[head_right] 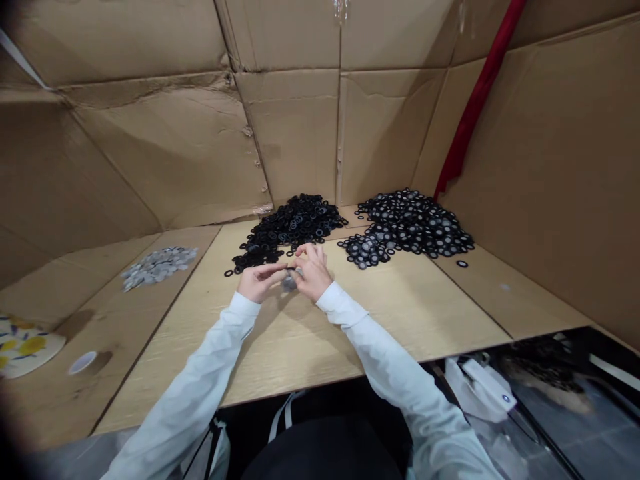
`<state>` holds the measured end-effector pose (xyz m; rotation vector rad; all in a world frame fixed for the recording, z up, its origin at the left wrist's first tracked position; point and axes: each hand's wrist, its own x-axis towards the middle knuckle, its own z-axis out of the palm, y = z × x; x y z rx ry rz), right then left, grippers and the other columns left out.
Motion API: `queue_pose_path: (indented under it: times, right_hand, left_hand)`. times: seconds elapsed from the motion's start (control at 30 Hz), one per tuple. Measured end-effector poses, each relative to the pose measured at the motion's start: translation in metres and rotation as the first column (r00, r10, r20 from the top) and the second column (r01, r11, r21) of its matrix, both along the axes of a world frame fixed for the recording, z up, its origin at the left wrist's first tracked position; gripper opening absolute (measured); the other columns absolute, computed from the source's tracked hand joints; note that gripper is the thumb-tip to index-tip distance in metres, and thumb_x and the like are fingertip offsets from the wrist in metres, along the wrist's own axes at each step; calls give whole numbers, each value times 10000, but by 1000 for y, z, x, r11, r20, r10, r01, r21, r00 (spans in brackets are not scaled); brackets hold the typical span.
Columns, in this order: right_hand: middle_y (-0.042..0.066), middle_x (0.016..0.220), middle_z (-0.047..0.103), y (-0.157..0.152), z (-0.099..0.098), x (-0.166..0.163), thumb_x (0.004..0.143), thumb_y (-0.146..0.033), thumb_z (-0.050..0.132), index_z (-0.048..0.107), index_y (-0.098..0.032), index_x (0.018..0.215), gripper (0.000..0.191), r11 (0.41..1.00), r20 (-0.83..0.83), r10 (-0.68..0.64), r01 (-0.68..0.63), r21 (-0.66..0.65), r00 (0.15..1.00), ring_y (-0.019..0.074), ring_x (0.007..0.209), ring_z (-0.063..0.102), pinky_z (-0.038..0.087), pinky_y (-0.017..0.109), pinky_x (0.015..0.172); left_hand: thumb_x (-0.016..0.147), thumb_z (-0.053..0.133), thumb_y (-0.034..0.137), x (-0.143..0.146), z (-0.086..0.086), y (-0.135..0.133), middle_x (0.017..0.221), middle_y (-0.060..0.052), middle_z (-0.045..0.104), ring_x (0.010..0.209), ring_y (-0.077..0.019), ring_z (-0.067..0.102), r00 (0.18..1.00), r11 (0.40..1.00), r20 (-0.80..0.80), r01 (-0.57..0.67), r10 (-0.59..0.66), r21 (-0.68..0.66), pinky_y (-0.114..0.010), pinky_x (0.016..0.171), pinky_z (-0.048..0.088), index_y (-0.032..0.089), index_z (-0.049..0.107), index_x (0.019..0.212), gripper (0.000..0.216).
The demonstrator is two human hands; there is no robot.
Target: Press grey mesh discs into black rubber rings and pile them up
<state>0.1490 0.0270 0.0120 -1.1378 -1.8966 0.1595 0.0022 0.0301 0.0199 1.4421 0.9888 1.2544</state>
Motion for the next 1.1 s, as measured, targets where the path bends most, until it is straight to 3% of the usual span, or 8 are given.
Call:
queue_pose_path:
  times: [0.13,0.23,0.37,0.47,0.77,0.97,1.1]
  right_hand:
    - [54,934,443,2,-1,-2,640,-218,561,598,-185,678,62,988,-241,89,-116,-102,966,195,940,397,328,385,838]
    - [45,933,442,5,-3,-5,600,-286,599,604,-180,711,153,923,-511,151,-305,-234,846,170,909,452,389,320,749]
    - [42,896,456,6,-4,-11,549,-318,628,602,-167,653,186,899,-659,69,-333,-286,749,158,861,477,405,277,674]
    - [34,827,465,4,-3,-14,568,-321,608,588,-165,604,161,910,-667,35,-299,-286,744,148,810,482,410,262,631]
    - [6,733,476,2,0,-10,653,-307,533,559,-180,618,134,949,-531,43,-201,-242,846,112,694,469,405,228,566]
    - [32,795,452,4,-5,-9,614,-252,555,559,-170,614,81,952,-507,42,-189,-242,861,143,755,473,420,249,564]
    - [43,857,445,4,-9,-8,607,-153,531,562,-172,639,48,973,-383,82,-157,-169,920,159,827,460,430,290,657]
  left_hand:
    - [471,715,232,5,-6,1,729,-66,664,705,-185,601,985,993,171,-17,36,-113,-342,753,455,134,667,674,231]
    - [437,734,223,9,-9,1,735,-56,659,682,-160,601,921,975,377,-9,94,-222,-335,729,468,132,651,687,280]
    - [401,748,183,13,-12,-1,708,-44,655,688,-155,604,860,961,494,20,125,-277,-336,743,466,131,634,646,275]
    - [411,742,166,13,-12,-2,702,-49,656,708,-167,607,863,954,499,75,84,-291,-350,773,454,127,634,645,260]
    - [429,733,209,2,1,-4,747,-81,665,738,-201,615,908,936,403,232,-112,-264,-371,834,412,126,664,723,314]
    - [475,715,250,3,-3,0,754,-70,666,681,-183,609,971,983,226,112,-76,-148,-346,743,463,144,674,707,258]
    - [488,704,265,2,-6,2,673,-60,664,594,-172,594,998,995,49,45,-41,-91,-342,672,482,146,678,656,207]
